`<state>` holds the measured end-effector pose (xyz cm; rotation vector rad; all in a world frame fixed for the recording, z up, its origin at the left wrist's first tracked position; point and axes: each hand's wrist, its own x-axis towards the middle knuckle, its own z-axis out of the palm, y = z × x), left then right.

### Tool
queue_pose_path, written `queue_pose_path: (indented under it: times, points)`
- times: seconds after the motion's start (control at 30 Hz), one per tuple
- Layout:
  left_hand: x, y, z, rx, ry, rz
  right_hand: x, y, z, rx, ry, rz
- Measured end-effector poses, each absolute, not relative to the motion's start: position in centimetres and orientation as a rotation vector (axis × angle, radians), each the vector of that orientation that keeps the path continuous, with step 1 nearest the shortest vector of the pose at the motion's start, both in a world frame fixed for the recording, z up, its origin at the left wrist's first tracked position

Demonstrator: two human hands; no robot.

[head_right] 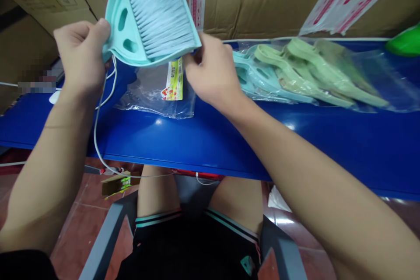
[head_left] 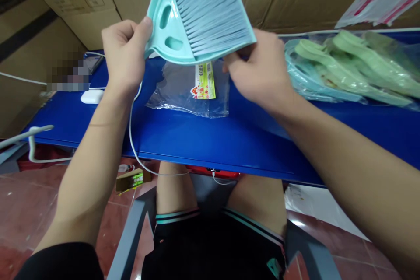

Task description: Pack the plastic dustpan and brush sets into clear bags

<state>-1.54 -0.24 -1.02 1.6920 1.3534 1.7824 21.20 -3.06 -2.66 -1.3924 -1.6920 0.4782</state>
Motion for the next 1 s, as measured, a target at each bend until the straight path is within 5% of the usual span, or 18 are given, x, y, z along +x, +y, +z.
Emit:
queue_pose_path:
  times: [0.3, 0.7, 1.0]
  points:
    - [-0.9, -1.0, -0.2, 1.741, 1.496, 1.709, 23.9, -1.2, -2.3, -1.031, -1.441, 1.188]
    - [-0.9, -1.0, -0.8, 1.783, 1.311, 1.578, 23.4, 0.1, -4.1, -0.878, -1.518, 1.229]
    - [-1.0, -0.3, -1.2, 1.695, 1.202, 1.539, 22.7, -1.1, -3.7, -0.761, -1.456, 0.925]
